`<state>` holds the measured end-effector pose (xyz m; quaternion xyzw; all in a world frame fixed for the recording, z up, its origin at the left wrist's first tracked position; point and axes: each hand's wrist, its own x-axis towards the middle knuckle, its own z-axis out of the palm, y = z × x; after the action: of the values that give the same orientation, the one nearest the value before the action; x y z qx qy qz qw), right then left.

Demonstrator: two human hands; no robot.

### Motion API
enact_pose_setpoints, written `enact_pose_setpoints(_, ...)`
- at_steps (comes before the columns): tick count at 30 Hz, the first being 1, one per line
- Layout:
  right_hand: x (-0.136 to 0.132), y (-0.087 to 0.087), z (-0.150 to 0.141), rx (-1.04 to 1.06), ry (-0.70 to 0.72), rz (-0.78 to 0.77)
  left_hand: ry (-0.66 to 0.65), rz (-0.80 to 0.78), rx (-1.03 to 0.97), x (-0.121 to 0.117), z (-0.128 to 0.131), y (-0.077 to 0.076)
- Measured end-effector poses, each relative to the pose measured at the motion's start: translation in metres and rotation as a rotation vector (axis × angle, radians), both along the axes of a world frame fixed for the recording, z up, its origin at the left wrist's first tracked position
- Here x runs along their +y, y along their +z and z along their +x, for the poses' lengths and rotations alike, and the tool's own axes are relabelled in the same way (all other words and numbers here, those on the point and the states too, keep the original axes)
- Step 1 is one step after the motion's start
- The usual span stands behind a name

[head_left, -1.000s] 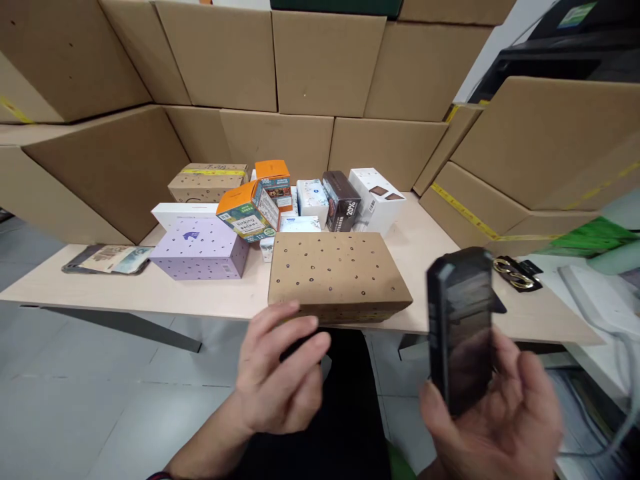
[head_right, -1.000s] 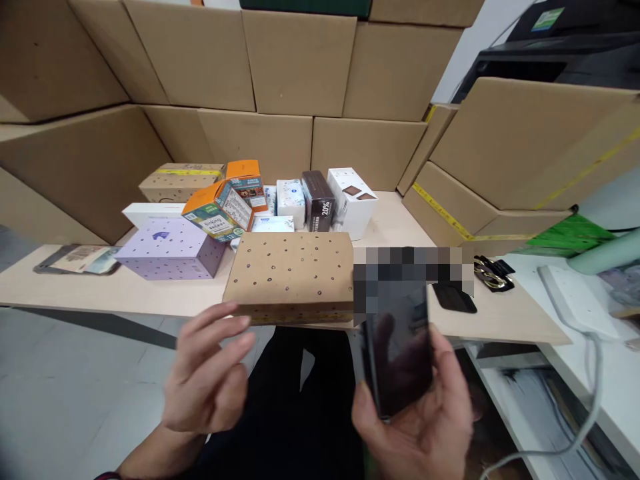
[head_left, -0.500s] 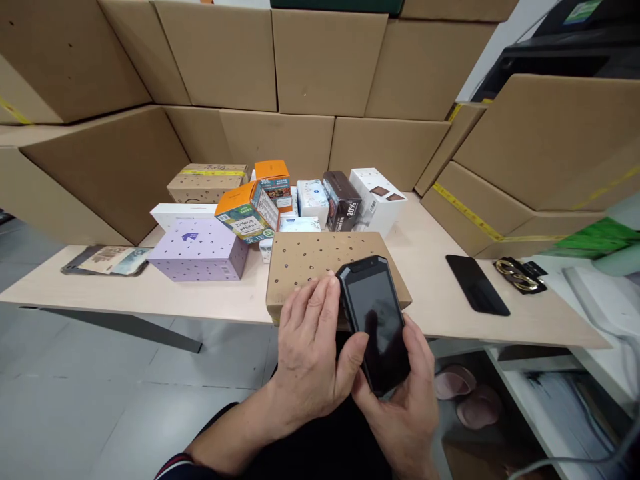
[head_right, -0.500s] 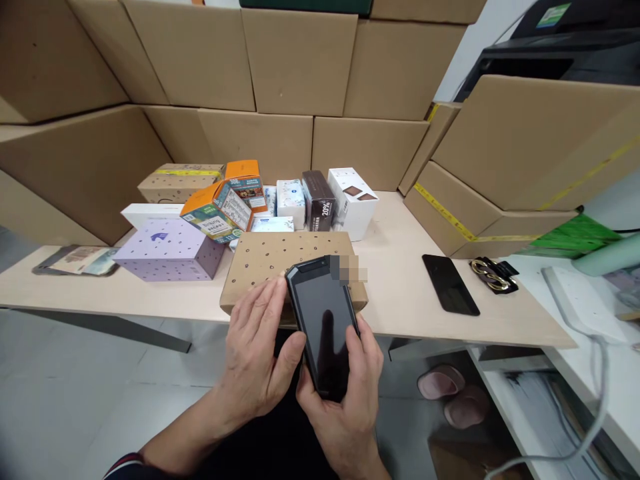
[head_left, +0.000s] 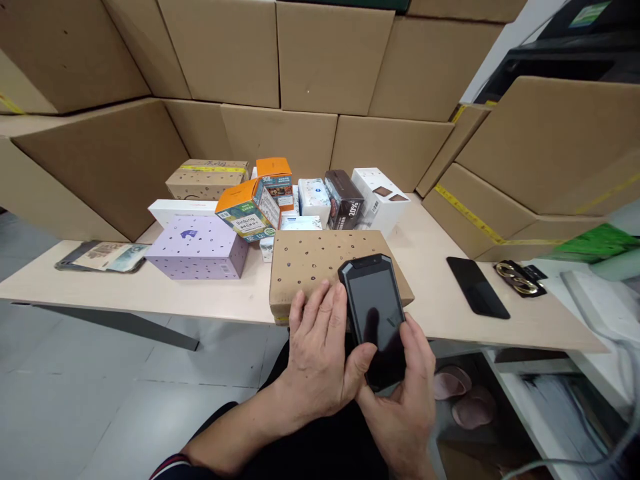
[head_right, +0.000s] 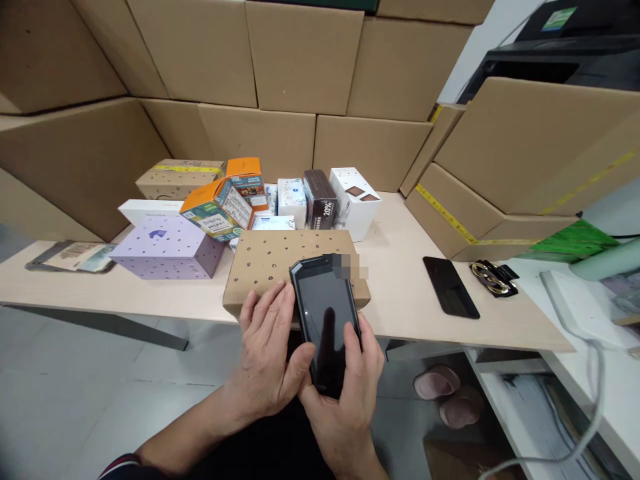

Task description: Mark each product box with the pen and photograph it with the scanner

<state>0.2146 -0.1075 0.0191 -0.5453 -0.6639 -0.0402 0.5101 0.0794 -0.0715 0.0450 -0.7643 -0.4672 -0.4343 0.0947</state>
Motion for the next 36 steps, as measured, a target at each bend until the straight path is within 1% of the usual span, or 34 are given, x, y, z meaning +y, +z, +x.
enact_pose_setpoints(10, 0.003, -0.004, -0.002, 0.012, 0.001, 0.027, -0.067, -0.041, -0.010, -0.006, -0.009, 0.000)
enact_pose_setpoints(16, 0.003, -0.005, -0.002, 0.057, 0.006, 0.018, -0.099, -0.065, -0.041, -0.007, -0.010, -0.002)
enact_pose_setpoints(20, 0.002, -0.006, 0.000, 0.074, 0.021, -0.006, -0.115, -0.084, -0.075, -0.008, -0.011, 0.001)
enact_pose_setpoints(25, 0.002, -0.003, 0.003, 0.045, 0.011, 0.011, -0.146, -0.122, -0.118, -0.009, -0.012, 0.005)
enact_pose_setpoints(31, 0.002, -0.003, 0.007, 0.030, 0.026, -0.012, -0.160, -0.167, -0.181, -0.012, -0.011, 0.006)
enact_pose_setpoints(36, 0.001, -0.003, 0.007, 0.043, 0.029, -0.030, -0.164, -0.156, -0.142, -0.011, -0.012, 0.007)
